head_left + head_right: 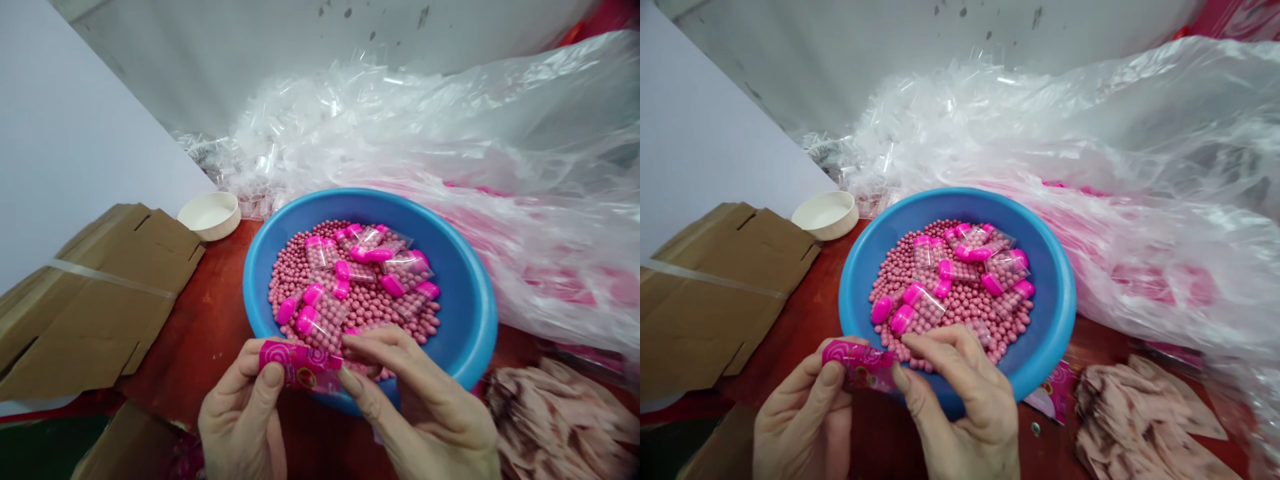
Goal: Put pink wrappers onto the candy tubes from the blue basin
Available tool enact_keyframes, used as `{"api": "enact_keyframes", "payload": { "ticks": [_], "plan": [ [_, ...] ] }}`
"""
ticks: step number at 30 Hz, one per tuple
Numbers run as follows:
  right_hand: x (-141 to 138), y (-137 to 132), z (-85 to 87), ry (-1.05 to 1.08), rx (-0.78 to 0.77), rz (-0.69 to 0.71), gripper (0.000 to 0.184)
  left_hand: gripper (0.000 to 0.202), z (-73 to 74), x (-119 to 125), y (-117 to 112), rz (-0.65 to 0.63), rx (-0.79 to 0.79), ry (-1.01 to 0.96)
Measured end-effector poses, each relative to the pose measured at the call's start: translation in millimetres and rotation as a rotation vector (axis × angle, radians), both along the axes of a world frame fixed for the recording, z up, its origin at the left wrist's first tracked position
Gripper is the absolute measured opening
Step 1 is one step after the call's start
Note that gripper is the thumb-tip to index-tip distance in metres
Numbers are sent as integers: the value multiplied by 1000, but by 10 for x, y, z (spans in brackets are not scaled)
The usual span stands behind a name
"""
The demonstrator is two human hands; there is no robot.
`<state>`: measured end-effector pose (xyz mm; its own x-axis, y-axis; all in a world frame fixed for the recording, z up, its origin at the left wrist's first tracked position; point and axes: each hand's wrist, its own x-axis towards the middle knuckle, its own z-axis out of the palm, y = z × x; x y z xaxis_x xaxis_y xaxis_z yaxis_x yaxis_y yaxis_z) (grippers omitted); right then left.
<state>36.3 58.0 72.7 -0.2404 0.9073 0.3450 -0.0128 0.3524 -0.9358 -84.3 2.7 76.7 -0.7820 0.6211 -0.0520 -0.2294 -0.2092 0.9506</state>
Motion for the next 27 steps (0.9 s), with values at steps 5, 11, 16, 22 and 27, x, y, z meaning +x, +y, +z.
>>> {"api": "enact_keyframes", "payload": {
  "ticks": [5, 11, 16, 22, 27],
  "plan": [
    [43, 6, -13, -216, 310, 76, 33, 4, 52, 25, 19, -167, -17, 27],
    [148, 17, -82, -450, 588, 7, 34, 11, 52, 30, 12, -64, -23, -20],
    [406, 128, -27, -622, 279, -352, 24, 29, 29, -165, -31, 358, -163, -39],
    [252, 39, 89, -409, 322, 22, 16, 27, 43, -164, -34, 293, -184, -128],
    [-80, -68, 28, -166, 198, 111, 16, 22, 55, -98, -60, 132, -222, -167]
  ]
}}
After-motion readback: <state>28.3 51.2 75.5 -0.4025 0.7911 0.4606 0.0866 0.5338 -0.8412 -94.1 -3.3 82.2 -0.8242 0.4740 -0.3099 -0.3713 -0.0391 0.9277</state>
